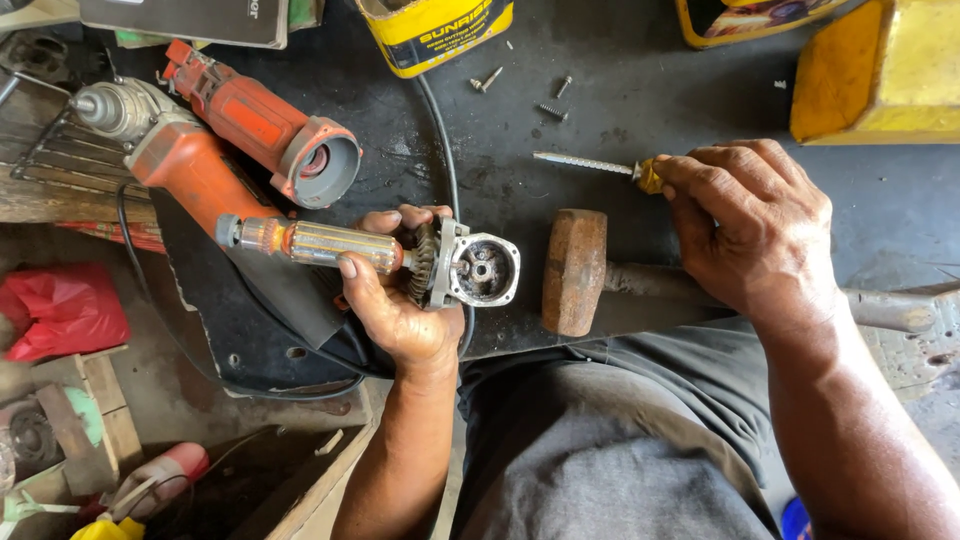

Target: Disassembling and inspecting the internal components of an electric angle grinder using a screwdriver and hammer.

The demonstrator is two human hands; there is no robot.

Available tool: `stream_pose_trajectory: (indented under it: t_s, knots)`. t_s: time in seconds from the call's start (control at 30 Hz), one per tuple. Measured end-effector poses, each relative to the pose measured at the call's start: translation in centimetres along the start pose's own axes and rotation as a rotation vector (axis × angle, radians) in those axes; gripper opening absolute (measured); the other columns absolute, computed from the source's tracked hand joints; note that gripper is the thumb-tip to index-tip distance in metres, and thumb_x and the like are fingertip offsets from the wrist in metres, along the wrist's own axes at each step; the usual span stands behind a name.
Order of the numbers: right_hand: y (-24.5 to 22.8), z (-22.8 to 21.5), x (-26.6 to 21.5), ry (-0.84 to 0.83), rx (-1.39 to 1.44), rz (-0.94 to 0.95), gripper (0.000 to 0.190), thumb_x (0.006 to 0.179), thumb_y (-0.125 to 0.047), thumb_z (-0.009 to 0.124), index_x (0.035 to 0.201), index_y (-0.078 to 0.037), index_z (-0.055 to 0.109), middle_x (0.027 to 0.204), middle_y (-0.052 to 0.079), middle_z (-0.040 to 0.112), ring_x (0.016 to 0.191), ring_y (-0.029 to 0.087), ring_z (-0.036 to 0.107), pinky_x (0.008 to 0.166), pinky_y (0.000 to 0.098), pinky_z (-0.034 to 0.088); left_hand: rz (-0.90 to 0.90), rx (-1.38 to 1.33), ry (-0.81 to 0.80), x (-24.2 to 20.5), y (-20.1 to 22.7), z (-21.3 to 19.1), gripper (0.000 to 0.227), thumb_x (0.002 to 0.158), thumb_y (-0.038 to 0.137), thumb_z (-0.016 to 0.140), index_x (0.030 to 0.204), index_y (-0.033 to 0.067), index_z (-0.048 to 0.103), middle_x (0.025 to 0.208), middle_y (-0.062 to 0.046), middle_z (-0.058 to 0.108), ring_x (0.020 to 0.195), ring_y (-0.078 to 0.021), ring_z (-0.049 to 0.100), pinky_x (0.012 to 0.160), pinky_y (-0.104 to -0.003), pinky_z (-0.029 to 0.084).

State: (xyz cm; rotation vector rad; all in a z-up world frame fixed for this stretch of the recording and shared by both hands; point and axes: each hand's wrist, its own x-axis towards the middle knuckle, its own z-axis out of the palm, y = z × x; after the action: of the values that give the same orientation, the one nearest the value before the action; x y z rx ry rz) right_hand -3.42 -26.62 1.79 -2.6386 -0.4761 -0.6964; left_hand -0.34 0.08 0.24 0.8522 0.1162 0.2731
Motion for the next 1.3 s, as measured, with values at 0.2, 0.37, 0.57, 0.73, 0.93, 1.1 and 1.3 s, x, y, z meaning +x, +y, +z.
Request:
stream_pose_trajectory:
  t_s: [0.2,0.37,0.57,0.73,0.93,1.1,1.3]
  knots:
    - [0.0,0.0,0.0,-0.004,-0.002,0.008,0.015,0.112,0.008,0.072,0.119,-0.002,0.079,0.112,0.014,0.076,0.095,0.031,0.069,0.087,0.0398,0.057,0.003,-0.023,-0.001,0.0,-0.1,0.0,0.043,0.1,0.047,0.054,0.105,0.0058,0.062,0.098,-0.015,0.062,0.099,-0.0308,0.06,0.096,-0.048,0.052]
    - [-0.2,-0.1,0.3,-0.009,0.005,0.005,0.011,0.113,0.006,0.072,0.118,-0.002,0.079,0.111,0.014,0.076,0.095,0.031,0.069,0.088,0.0409,0.057,0.011,-0.002,0.013,0.0,0.0,0.1,0.044,0.1,0.048,0.053,0.104,0.0054,0.062,0.096,-0.015,0.062,0.098,-0.0314,0.061,0.095,-0.048,0.053]
    - [-0.7,-0.5,0.8,-0.007,-0.011,-0.014,0.014,0.111,0.006,0.069,0.118,-0.003,0.078,0.108,0.012,0.077,0.096,0.031,0.069,0.09,0.0408,0.057,0.019,0.044,0.043,0.1,0.0,0.2,0.047,0.098,0.051,0.053,0.102,0.0052,0.064,0.094,-0.015,0.064,0.096,-0.0336,0.063,0.093,-0.049,0.053]
    - [-1.8,-0.8,1.0,0.054,-0.004,-0.052,0.013,0.106,0.011,0.075,0.112,0.0,0.078,0.101,0.016,0.077,0.091,0.03,0.07,0.083,0.0411,0.057,0.01,0.057,0.016,0.0,0.0,0.0,0.047,0.098,0.052,0.056,0.105,0.0068,0.065,0.095,-0.016,0.065,0.097,-0.0351,0.064,0.094,-0.049,0.055]
    - [-2.9,-0.5,1.0,0.022,0.037,-0.086,0.019,0.104,0.004,0.063,0.118,-0.004,0.072,0.106,0.013,0.073,0.095,0.031,0.07,0.08,0.0427,0.056,-0.007,0.075,0.026,0.1,-0.1,0.2,0.045,0.096,0.052,0.058,0.105,0.0082,0.065,0.095,-0.014,0.064,0.098,-0.0314,0.063,0.097,-0.049,0.055]
    - [-2.5,-0.6,2.3,0.02,0.075,-0.072,0.015,0.106,0.005,0.064,0.115,-0.003,0.074,0.107,0.013,0.074,0.094,0.032,0.069,0.081,0.0421,0.054,0.006,0.099,0.033,0.1,0.0,0.2,0.047,0.096,0.054,0.06,0.104,0.0074,0.064,0.095,-0.016,0.063,0.098,-0.0344,0.063,0.096,-0.048,0.055]
    - [0.2,-0.4,4.1,-0.023,-0.053,-0.118,0.016,0.108,0.002,0.073,0.121,-0.008,0.077,0.107,0.008,0.075,0.095,0.027,0.069,0.086,0.0413,0.054,0.005,0.027,-0.001,0.0,-0.5,-0.1,0.046,0.101,0.052,0.053,0.109,0.0073,0.063,0.098,-0.013,0.063,0.101,-0.0299,0.061,0.098,-0.048,0.052]
